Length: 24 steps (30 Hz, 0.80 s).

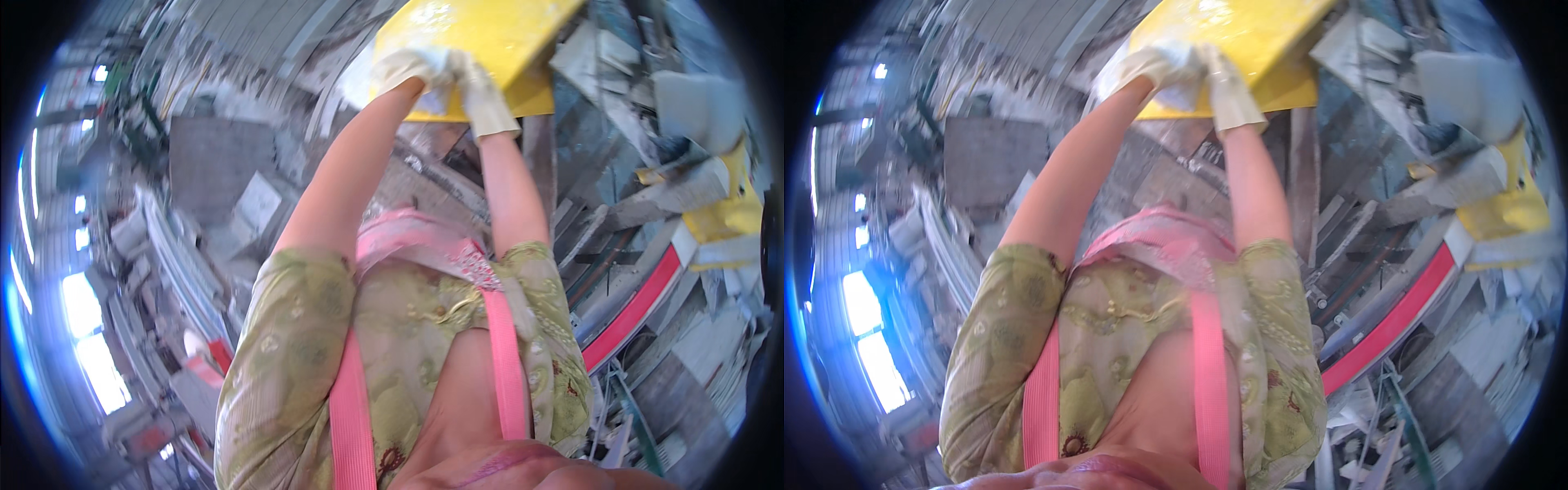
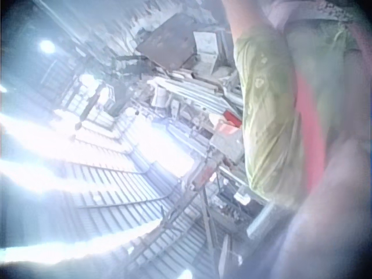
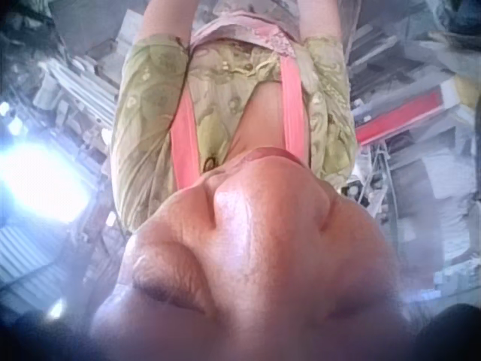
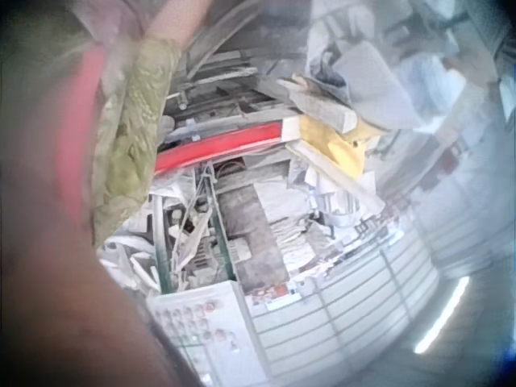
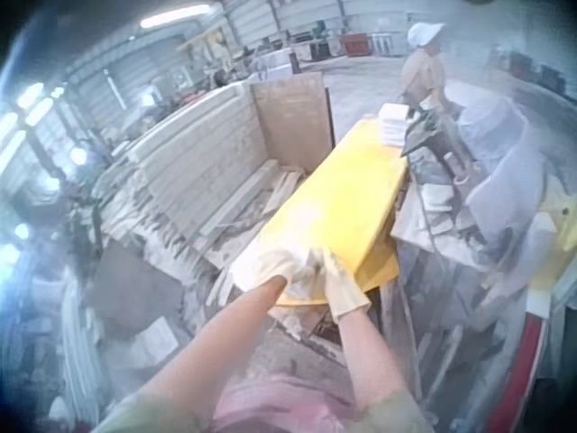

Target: The person repeatedly presses a large yellow plastic panel against a belt sander, rotating and repositioning it to sand different edges and surfaces. They also briefly handle a small white rectangular piece before returning to the yellow panel.

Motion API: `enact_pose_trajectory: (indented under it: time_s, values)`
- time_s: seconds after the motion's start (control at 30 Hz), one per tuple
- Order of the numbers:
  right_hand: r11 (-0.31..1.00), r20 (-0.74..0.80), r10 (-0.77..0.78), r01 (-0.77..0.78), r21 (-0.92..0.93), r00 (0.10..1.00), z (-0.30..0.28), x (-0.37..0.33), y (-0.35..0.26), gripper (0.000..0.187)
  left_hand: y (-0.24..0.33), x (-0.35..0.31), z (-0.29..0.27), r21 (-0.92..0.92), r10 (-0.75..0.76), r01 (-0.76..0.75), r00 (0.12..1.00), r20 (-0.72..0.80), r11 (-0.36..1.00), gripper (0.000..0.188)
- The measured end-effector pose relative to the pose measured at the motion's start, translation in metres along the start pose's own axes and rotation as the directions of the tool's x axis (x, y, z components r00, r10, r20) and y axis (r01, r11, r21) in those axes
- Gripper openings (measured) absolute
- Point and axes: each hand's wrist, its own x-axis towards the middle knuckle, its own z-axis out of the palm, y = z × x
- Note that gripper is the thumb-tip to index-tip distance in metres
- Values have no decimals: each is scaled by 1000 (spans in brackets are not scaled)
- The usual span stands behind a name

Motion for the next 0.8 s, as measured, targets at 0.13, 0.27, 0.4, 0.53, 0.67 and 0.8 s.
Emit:
enact_pose_trajectory:
  time_s: [0.13,0.27,0.4,0.53,0.67,0.8]
  values:
    - [981,-109,-103,119,153,989,3,-18,-9,51,-21,0,-4,-182,-14,14,1000,0,983,69]
    - [991,-202,-128,119,-58,971,24,-47,-22,48,-69,19,-17,-485,192,-120,976,101,866,64]
    - [943,-324,-253,158,-293,912,42,-46,-4,46,-119,36,-10,-761,353,-90,916,190,642,59]
    - [804,-189,-327,167,-571,926,35,-21,25,44,-142,40,-2,-866,352,55,899,259,497,59]
    - [691,-169,-290,84,-718,942,18,-12,41,41,-152,40,-3,-894,305,306,861,406,327,56]
    - [624,-181,-266,26,-781,947,0,-12,53,40,-161,55,6,-889,346,313,837,424,334,52]
